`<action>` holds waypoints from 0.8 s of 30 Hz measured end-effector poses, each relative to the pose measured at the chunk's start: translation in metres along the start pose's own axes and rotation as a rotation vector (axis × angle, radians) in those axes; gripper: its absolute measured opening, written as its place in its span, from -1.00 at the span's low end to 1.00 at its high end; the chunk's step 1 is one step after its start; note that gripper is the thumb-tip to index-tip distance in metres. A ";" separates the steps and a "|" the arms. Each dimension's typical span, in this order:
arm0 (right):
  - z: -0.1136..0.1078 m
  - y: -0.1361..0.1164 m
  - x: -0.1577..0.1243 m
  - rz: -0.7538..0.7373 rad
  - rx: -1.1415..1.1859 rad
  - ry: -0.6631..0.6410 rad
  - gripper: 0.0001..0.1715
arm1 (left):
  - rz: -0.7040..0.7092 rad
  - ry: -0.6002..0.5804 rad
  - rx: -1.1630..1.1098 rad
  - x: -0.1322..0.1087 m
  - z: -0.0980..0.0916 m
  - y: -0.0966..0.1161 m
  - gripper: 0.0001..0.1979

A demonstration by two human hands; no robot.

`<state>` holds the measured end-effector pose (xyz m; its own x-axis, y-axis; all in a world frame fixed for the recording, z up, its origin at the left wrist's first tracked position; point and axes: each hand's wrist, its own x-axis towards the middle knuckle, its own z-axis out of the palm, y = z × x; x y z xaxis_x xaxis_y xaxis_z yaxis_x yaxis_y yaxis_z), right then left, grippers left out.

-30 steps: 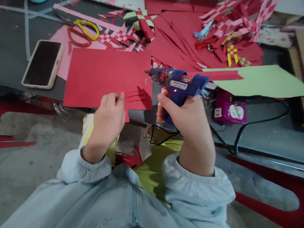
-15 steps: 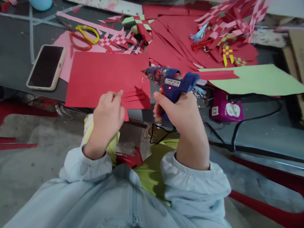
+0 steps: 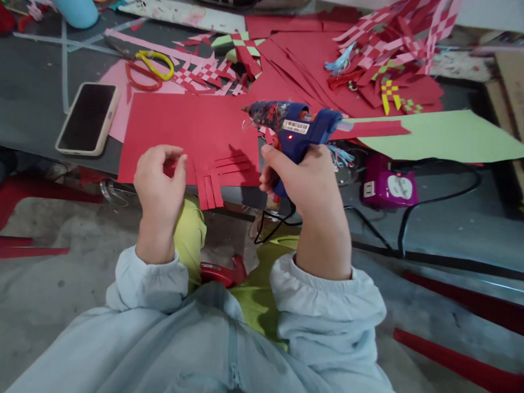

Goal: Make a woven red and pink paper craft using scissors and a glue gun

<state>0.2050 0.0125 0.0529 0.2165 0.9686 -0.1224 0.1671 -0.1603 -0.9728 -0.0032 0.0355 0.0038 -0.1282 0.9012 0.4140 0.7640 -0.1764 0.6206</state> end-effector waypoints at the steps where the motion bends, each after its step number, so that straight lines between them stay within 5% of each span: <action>1: 0.001 0.000 0.001 -0.009 -0.001 0.000 -0.77 | -0.017 0.001 0.001 0.000 0.000 0.000 -0.90; 6: 0.002 0.000 0.002 -0.022 0.005 0.022 -0.79 | -0.078 0.008 0.039 0.002 0.000 0.002 -0.87; 15: 0.002 -0.001 0.002 -0.019 0.011 0.011 -0.79 | 0.237 -0.213 0.168 0.001 0.006 -0.004 -0.66; 24: 0.006 -0.003 0.001 -0.029 0.001 -0.005 -0.80 | 0.277 -0.291 0.204 0.000 0.006 0.000 -0.63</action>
<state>0.1989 0.0148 0.0549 0.2064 0.9738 -0.0957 0.1725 -0.1325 -0.9760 0.0004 0.0380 0.0000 0.2595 0.9102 0.3229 0.8573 -0.3710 0.3570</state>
